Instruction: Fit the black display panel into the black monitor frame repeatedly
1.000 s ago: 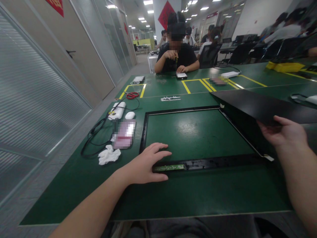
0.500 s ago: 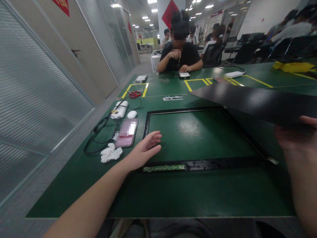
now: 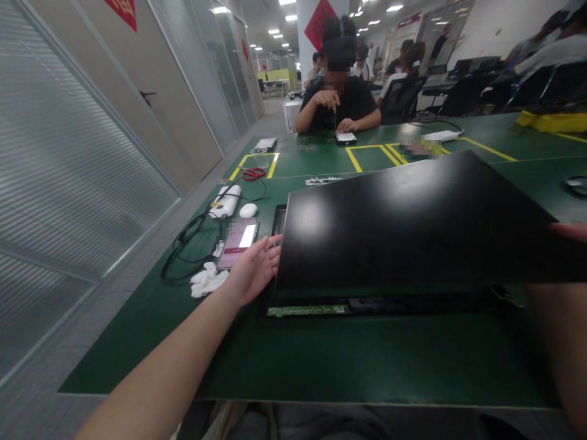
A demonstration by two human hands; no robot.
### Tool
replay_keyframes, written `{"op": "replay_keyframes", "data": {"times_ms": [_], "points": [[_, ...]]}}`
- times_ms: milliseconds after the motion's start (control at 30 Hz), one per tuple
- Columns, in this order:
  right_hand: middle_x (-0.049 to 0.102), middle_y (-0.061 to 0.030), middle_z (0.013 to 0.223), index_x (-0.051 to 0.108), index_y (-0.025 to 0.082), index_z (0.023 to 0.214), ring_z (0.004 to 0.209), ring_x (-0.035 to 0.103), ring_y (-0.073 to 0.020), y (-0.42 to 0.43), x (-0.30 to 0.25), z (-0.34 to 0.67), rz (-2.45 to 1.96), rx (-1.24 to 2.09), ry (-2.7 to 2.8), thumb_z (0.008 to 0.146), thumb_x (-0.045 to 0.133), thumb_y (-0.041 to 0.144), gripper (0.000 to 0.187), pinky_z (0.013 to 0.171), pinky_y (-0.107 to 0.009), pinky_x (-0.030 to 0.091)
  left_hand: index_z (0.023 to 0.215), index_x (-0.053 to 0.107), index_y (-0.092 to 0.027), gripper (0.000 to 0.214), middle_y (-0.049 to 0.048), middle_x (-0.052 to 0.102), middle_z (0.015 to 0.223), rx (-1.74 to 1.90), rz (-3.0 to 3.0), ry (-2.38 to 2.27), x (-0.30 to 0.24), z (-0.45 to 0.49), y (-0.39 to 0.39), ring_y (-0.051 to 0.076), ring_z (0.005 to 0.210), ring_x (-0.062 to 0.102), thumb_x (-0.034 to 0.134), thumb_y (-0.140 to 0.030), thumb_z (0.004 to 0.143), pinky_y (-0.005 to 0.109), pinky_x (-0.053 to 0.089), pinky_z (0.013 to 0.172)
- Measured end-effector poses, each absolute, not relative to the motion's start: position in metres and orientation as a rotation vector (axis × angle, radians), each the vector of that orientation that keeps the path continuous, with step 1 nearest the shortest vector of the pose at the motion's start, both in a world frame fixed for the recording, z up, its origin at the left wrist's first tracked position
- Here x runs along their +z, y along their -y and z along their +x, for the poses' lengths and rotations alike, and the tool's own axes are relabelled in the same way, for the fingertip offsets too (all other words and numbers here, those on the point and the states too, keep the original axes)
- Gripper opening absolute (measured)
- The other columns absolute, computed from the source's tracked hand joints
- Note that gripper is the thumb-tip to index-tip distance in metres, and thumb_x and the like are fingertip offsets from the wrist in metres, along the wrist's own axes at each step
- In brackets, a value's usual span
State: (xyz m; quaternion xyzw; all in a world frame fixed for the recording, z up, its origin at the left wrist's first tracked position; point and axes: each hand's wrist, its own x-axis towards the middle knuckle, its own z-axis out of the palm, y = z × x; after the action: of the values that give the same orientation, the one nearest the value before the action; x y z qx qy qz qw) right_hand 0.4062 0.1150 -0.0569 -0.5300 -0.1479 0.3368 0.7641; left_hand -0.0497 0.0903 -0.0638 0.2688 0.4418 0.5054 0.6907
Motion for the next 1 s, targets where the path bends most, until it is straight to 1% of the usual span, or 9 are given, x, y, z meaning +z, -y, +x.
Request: {"op": "replay_keyframes", "data": {"times_ms": [100,167,233,333,433,533,667,800,1000], "points": [[0.073,-0.0068,0.079,0.057,0.026,0.061,0.089,0.072,-0.0322,-0.115,-0.055,0.407,-1.351,0.687,0.592,0.064,0.063,0.024,0.007,0.073,-0.059,0.064,0.122,0.065,-0.013,0.043,0.0089,0.078,0.098,1.16,0.675,-1.016,-0.065,-0.052,-0.091,0.02,0.078,0.073,0.07,-0.02,0.08,0.028,0.056,0.069],[0.071,-0.0079,0.073,0.061,0.028,0.062,0.084,0.072,-0.0337,-0.115,-0.055,0.41,-1.461,0.73,0.75,0.064,0.064,0.032,0.006,0.068,-0.058,0.063,0.124,0.067,-0.014,0.055,0.0079,0.078,0.101,1.193,0.728,-1.034,-0.064,-0.052,-0.091,0.024,0.085,0.074,0.076,-0.015,0.07,0.029,0.056,0.07],[0.07,-0.0091,0.069,0.064,0.028,0.064,0.081,0.072,-0.0349,-0.116,-0.057,0.415,-1.539,0.707,0.873,0.062,0.066,0.039,0.01,0.064,-0.057,0.062,0.125,0.068,-0.013,0.059,0.0085,0.078,0.105,1.218,0.757,-1.033,-0.062,-0.053,-0.091,0.029,0.094,0.074,0.077,-0.016,0.066,0.031,0.057,0.072],[0.071,-0.0084,0.07,0.065,0.029,0.065,0.083,0.072,-0.0342,-0.116,-0.057,0.415,-1.656,0.664,0.888,0.058,0.07,0.037,0.012,0.066,-0.052,0.062,0.121,0.071,-0.014,0.054,0.0091,0.078,0.108,1.274,0.79,-1.012,-0.057,-0.057,-0.09,0.033,0.101,0.072,0.077,-0.021,0.068,0.035,0.058,0.078],[0.075,-0.0074,0.083,0.069,0.029,0.071,0.086,0.072,-0.0309,-0.117,-0.052,0.408,-1.683,0.892,0.844,0.06,0.068,0.03,0.011,0.069,-0.046,0.062,0.118,0.073,-0.015,0.05,0.0084,0.078,0.11,1.362,0.809,-0.988,-0.051,-0.06,-0.089,0.034,0.106,0.071,0.076,-0.022,0.069,0.039,0.058,0.086],[0.076,-0.0094,0.088,0.075,0.024,0.084,0.076,0.071,-0.0233,-0.122,-0.05,0.401,-1.616,1.199,0.816,0.068,0.062,0.026,0.021,0.061,-0.034,0.06,0.121,0.072,-0.015,0.05,0.0081,0.078,0.11,1.442,0.827,-0.953,-0.046,-0.062,-0.086,0.033,0.109,0.07,0.075,-0.019,0.071,0.039,0.057,0.092],[0.075,-0.0078,0.083,0.074,0.019,0.1,0.064,0.066,-0.0132,-0.128,-0.055,0.399,-1.671,1.147,0.869,0.071,0.063,0.018,0.031,0.05,-0.019,0.05,0.121,0.072,-0.015,0.049,0.009,0.078,0.111,1.494,0.84,-0.941,-0.043,-0.063,-0.083,0.032,0.112,0.069,0.074,-0.018,0.072,0.039,0.056,0.096],[0.073,-0.0071,0.075,0.069,0.018,0.101,0.054,0.063,-0.0121,-0.127,-0.056,0.395,-1.751,0.968,0.878,0.076,0.058,0.013,0.028,0.045,-0.018,0.047,0.12,0.073,-0.015,0.051,0.0088,0.079,0.109,1.471,0.822,-0.972,-0.045,-0.063,-0.085,0.033,0.109,0.071,0.077,-0.019,0.07,0.041,0.057,0.095],[0.069,-0.0058,0.061,0.064,0.017,0.105,0.051,0.064,-0.0147,-0.124,-0.052,0.384,-1.836,0.872,0.919,0.08,0.056,0.012,0.026,0.045,-0.02,0.047,0.123,0.072,-0.016,0.056,0.0088,0.078,0.114,1.427,0.851,-0.99,-0.051,-0.061,-0.085,0.033,0.106,0.072,0.08,-0.02,0.068,0.039,0.058,0.092]]}}
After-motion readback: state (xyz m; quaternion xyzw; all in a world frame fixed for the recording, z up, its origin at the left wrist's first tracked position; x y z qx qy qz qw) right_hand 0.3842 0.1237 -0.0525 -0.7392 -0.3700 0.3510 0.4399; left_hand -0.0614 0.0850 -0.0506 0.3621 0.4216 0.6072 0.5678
